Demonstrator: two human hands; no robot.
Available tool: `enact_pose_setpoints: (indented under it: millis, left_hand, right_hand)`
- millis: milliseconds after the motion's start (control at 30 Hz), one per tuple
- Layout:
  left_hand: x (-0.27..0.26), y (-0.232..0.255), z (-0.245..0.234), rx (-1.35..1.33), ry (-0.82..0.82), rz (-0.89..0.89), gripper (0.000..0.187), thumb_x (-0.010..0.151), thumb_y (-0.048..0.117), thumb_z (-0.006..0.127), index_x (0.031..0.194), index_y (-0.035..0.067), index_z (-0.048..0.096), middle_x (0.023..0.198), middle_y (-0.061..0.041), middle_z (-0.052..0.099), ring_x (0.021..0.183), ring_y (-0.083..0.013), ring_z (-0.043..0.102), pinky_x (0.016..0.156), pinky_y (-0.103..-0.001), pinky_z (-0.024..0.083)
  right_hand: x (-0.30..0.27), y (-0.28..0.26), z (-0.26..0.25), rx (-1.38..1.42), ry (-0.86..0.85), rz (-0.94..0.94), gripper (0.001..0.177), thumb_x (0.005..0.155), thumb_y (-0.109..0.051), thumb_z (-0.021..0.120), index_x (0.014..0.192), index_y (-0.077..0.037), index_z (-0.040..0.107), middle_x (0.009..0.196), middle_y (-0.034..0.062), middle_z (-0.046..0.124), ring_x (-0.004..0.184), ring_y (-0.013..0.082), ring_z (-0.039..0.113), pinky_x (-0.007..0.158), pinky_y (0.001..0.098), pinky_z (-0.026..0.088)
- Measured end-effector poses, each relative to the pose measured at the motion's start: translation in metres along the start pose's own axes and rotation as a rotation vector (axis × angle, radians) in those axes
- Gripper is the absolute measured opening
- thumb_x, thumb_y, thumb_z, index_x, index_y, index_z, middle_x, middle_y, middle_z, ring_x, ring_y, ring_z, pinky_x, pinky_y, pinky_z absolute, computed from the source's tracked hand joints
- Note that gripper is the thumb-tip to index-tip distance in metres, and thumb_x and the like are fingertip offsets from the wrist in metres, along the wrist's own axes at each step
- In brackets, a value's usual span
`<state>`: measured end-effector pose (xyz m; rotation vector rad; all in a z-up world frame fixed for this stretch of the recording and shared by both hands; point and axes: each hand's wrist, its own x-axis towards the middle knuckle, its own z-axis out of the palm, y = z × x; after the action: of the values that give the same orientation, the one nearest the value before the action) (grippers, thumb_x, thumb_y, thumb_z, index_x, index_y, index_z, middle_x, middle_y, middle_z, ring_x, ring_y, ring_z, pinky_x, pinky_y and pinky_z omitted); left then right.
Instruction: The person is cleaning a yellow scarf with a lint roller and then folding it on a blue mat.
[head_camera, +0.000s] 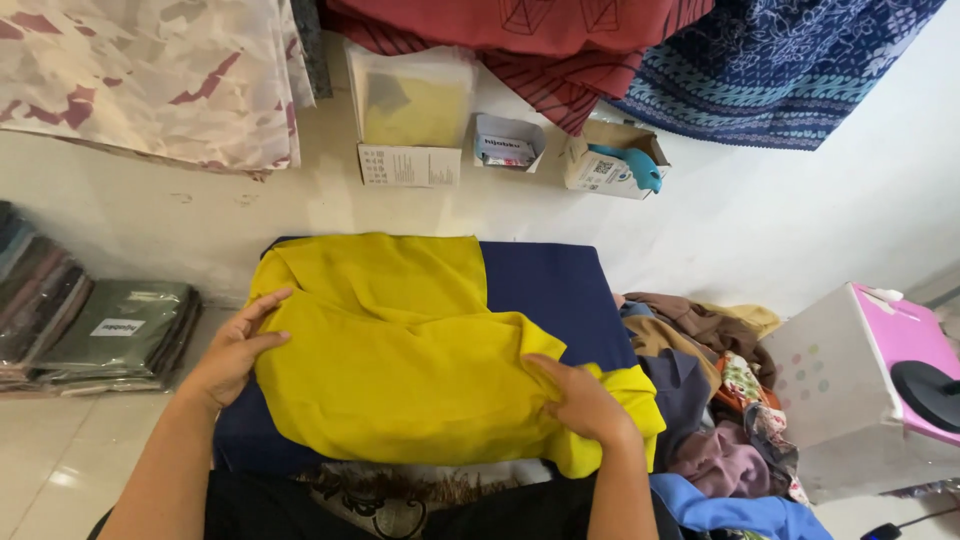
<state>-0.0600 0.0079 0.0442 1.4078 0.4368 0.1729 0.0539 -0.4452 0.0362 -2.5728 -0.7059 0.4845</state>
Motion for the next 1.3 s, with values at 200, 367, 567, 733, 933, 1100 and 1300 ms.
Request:
enact_pose_setpoints:
  millis: [200, 367, 567, 733, 933, 1100, 1300]
  left_hand:
    - [0.001, -0.006, -0.029, -0.267, -0.038, 0.072, 0.076, 0.083, -0.018, 0.039, 0.155, 0.008, 0.045, 0.158, -0.01, 0.049, 0.128, -0.021, 0.05, 0.098, -0.028, 0.038]
    - [0.007, -0.011, -0.042, -0.332, 0.028, 0.116, 0.072, 0.085, -0.012, 0.04, 0.153, 0.009, 0.047, 0.153, -0.006, 0.052, 0.127, -0.0196, 0.051, 0.101, -0.027, 0.039]
    - [0.0, -0.003, -0.046, -0.145, 0.062, -0.068, 0.066, 0.086, -0.012, 0.043, 0.149, 0.008, 0.053, 0.156, -0.007, 0.053, 0.124, -0.0209, 0.053, 0.099, -0.03, 0.039]
    - [0.005, -0.024, -0.075, -0.12, -0.18, -0.21, 0.045, 0.098, -0.003, 0.05, 0.14, -0.008, 0.064, 0.131, -0.024, 0.07, 0.108, -0.0284, 0.062, 0.089, -0.035, 0.046]
    - [0.018, -0.048, -0.111, -0.003, -0.552, -0.108, 0.043, 0.098, 0.017, 0.061, 0.126, -0.011, 0.078, 0.051, -0.003, 0.051, 0.039, -0.0102, 0.035, 0.035, -0.025, 0.026]
    - [0.031, -0.049, -0.105, 0.256, 0.046, -0.271, 0.026, 0.102, 0.021, 0.063, 0.107, 0.0, 0.078, 0.088, -0.012, 0.061, 0.053, -0.0138, 0.025, 0.046, -0.027, 0.017]
    - [0.107, -0.137, -0.148, 0.556, 0.4, -0.167, 0.048, 0.092, 0.04, 0.075, 0.131, 0.011, 0.073, 0.102, -0.013, 0.081, 0.077, -0.0271, 0.076, 0.068, -0.04, 0.064]
  right_hand:
    - [-0.044, -0.042, -0.006, 1.124, -0.355, -0.855, 0.062, 0.075, 0.012, 0.084, 0.134, 0.01, 0.062, 0.128, 0.023, 0.068, 0.097, 0.0244, 0.067, 0.085, 0.0319, 0.052]
    - [-0.029, -0.034, 0.01, 1.475, -0.071, -0.71, 0.095, 0.07, 0.011, 0.088, 0.153, 0.002, 0.041, 0.148, 0.0236, 0.057, 0.129, 0.0317, 0.061, 0.111, 0.0378, 0.045]
    - [-0.023, -0.013, -0.02, 0.594, -0.324, -0.434, 0.036, 0.09, -0.02, 0.078, 0.121, -0.003, 0.078, 0.09, 0.0059, 0.077, 0.051, 0.0086, 0.035, 0.047, 0.0258, 0.03]
    - [-0.032, 0.0, -0.029, 0.707, -0.514, -0.674, 0.031, 0.096, -0.021, 0.076, 0.115, 0.003, 0.079, 0.071, 0.0118, 0.074, 0.042, 0.0083, 0.026, 0.039, 0.0267, 0.021]
    - [0.005, -0.019, -0.025, 0.724, -0.222, -0.056, 0.052, 0.091, -0.005, 0.071, 0.143, -0.008, 0.065, 0.091, 0.0175, 0.084, 0.059, 0.016, 0.072, 0.056, 0.0278, 0.064]
    - [0.116, -0.039, 0.023, 0.476, 0.467, 0.153, 0.042, 0.089, -0.027, 0.076, 0.125, -0.004, 0.075, 0.086, 0.0069, 0.076, 0.072, 0.014, 0.067, 0.068, 0.0246, 0.052]
    - [0.264, 0.015, 0.074, 0.147, 0.535, 0.263, 0.044, 0.094, -0.064, 0.064, 0.118, -0.031, 0.078, 0.1, -0.0074, 0.078, 0.094, 0.0172, 0.075, 0.087, 0.0318, 0.056]
